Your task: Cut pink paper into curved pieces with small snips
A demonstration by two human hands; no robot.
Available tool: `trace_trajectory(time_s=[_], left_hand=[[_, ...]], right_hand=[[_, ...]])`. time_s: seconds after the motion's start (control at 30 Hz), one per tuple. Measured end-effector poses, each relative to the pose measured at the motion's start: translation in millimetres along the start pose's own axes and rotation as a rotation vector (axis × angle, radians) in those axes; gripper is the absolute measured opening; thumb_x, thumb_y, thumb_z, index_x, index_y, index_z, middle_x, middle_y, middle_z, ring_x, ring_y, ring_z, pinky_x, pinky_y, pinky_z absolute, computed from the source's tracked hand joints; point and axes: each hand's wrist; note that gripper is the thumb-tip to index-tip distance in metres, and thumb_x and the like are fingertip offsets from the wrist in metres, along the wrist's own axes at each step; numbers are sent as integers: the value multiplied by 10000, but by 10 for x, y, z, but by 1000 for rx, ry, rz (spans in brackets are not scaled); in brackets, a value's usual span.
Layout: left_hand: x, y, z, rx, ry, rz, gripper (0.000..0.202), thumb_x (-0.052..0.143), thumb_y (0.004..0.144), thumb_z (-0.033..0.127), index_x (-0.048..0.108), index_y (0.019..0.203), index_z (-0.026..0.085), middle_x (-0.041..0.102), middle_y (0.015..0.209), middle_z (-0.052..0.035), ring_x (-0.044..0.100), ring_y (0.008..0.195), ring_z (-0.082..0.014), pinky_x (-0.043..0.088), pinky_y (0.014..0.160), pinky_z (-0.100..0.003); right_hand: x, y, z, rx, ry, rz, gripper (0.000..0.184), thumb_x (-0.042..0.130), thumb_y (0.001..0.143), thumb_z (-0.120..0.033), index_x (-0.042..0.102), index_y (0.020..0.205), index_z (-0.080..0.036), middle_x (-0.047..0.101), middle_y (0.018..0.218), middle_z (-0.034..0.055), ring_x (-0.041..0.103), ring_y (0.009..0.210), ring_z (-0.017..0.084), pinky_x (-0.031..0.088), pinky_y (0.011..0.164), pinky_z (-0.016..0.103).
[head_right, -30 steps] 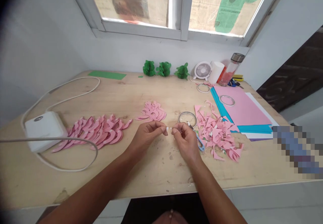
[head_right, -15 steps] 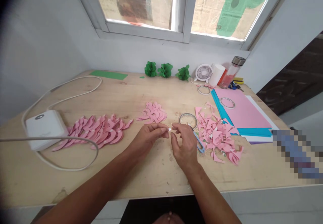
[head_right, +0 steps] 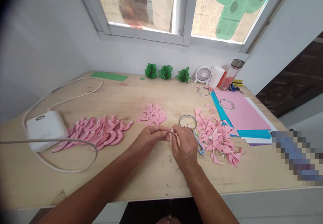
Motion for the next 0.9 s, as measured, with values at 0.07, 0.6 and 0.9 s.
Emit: trace_trajectory(time_s=[0.07,0.6,0.9], left_hand=[[2,0,4,8,29,3,184,604,740,236,703,866,145,639,666,-30,570,687,-124,429,729,-265],[22,16,116,47,386,177,153,550,684,237,673,718,152,650,598,-25,586,611,-145,418,566,-238],[24,9,106,38,367,114,149,596,690,279,660,686,144,641,599,-26,554,574,-119,405,543,-222]], right_hand=[[4,-1,7,-5,-12,3,256,483,828,-95,517,1057,-204,607,804,61,545,708,180,463,637,329],[43,-3,37,536,394,-8,296,527,770,-182,511,1065,-199,579,768,7,522,635,122,441,597,261],[52,12,52,627,580,-35,326,562,762,-219,505,1082,-195,585,768,9,531,632,119,427,580,250]])
Point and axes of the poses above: each hand's wrist, its own y-axis towards the middle knuckle, its own x-axis out of the palm, z = x × y
